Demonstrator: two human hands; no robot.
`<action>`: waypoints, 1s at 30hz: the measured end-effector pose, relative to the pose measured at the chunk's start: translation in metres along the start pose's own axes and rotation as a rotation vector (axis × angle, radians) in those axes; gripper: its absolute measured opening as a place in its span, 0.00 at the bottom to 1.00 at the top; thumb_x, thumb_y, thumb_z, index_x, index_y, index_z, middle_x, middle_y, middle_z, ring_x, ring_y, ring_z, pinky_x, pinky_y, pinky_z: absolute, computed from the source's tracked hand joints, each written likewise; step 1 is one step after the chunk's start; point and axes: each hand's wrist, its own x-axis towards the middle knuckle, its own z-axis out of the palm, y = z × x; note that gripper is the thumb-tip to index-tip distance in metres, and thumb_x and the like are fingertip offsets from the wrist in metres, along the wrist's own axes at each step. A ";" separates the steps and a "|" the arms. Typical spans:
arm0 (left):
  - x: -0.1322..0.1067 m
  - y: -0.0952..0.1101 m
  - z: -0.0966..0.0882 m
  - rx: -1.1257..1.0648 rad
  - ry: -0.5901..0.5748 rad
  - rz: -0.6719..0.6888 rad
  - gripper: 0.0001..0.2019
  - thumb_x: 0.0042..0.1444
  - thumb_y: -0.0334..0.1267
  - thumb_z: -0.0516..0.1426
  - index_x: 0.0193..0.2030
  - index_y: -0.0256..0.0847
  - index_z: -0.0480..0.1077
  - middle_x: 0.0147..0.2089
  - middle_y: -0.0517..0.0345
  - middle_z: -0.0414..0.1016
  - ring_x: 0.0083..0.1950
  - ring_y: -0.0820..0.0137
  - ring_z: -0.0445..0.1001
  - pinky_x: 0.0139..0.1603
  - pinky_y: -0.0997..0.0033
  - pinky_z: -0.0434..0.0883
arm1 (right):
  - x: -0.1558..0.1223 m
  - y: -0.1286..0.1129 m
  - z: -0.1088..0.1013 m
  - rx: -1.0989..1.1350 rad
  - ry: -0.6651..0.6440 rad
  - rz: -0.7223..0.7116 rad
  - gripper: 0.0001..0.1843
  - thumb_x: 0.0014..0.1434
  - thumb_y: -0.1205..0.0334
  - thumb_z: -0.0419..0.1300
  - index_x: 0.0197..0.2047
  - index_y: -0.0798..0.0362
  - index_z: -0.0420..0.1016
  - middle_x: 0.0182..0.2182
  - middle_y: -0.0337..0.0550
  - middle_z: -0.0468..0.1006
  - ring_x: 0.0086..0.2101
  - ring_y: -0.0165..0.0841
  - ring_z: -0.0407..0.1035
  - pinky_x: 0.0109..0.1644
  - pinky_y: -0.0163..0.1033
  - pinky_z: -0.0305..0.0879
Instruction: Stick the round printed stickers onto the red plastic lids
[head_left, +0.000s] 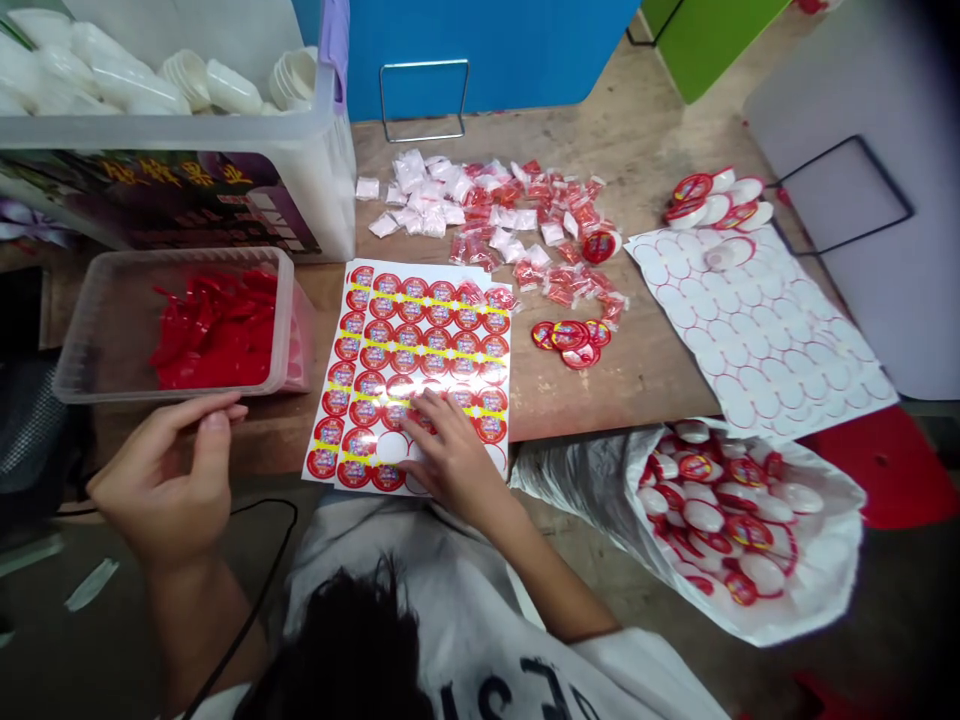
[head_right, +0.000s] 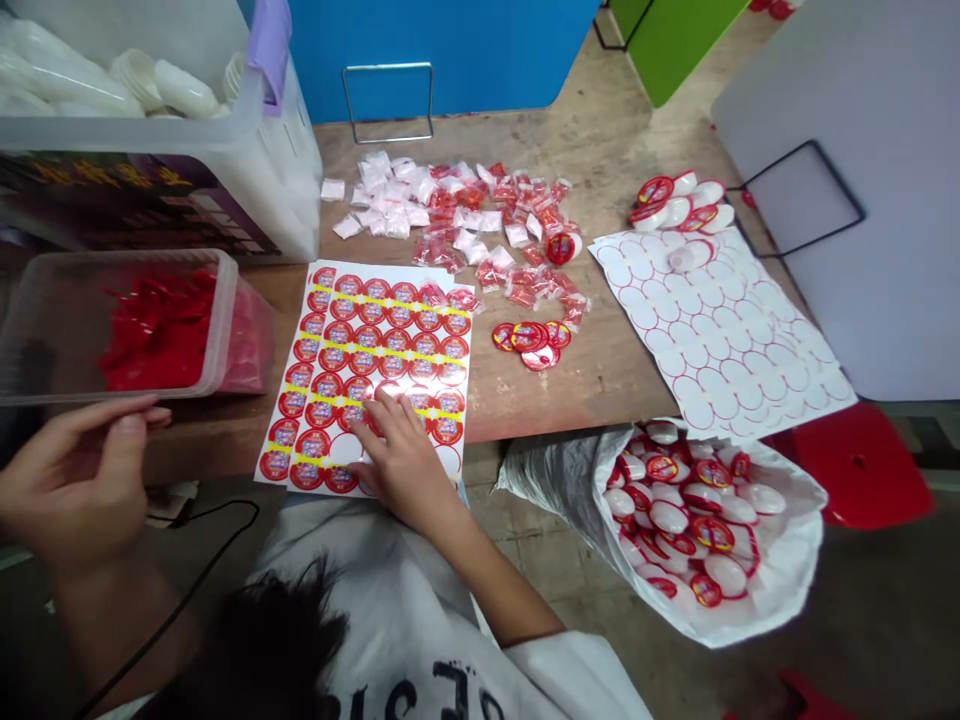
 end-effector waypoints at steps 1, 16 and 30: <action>0.000 -0.003 0.000 -0.048 0.042 0.012 0.08 0.52 0.27 0.59 0.38 0.33 0.78 0.34 0.55 0.80 0.33 0.70 0.77 0.37 0.72 0.74 | 0.000 -0.003 0.005 0.006 -0.002 -0.012 0.23 0.60 0.57 0.60 0.57 0.59 0.70 0.58 0.61 0.69 0.62 0.51 0.58 0.64 0.62 0.58; -0.027 -0.004 0.023 -0.056 -0.636 0.381 0.12 0.55 0.32 0.60 0.47 0.44 0.75 0.49 0.53 0.77 0.54 0.63 0.73 0.57 0.60 0.67 | 0.004 -0.008 0.002 0.451 0.178 0.046 0.05 0.61 0.63 0.59 0.40 0.50 0.76 0.38 0.46 0.82 0.43 0.35 0.76 0.50 0.44 0.74; -0.034 0.001 0.042 -0.127 -0.612 0.175 0.06 0.57 0.35 0.58 0.31 0.40 0.75 0.32 0.55 0.79 0.35 0.68 0.77 0.44 0.68 0.71 | -0.005 -0.008 -0.008 0.195 0.348 -0.200 0.15 0.61 0.70 0.56 0.50 0.49 0.76 0.39 0.50 0.83 0.37 0.37 0.77 0.35 0.41 0.73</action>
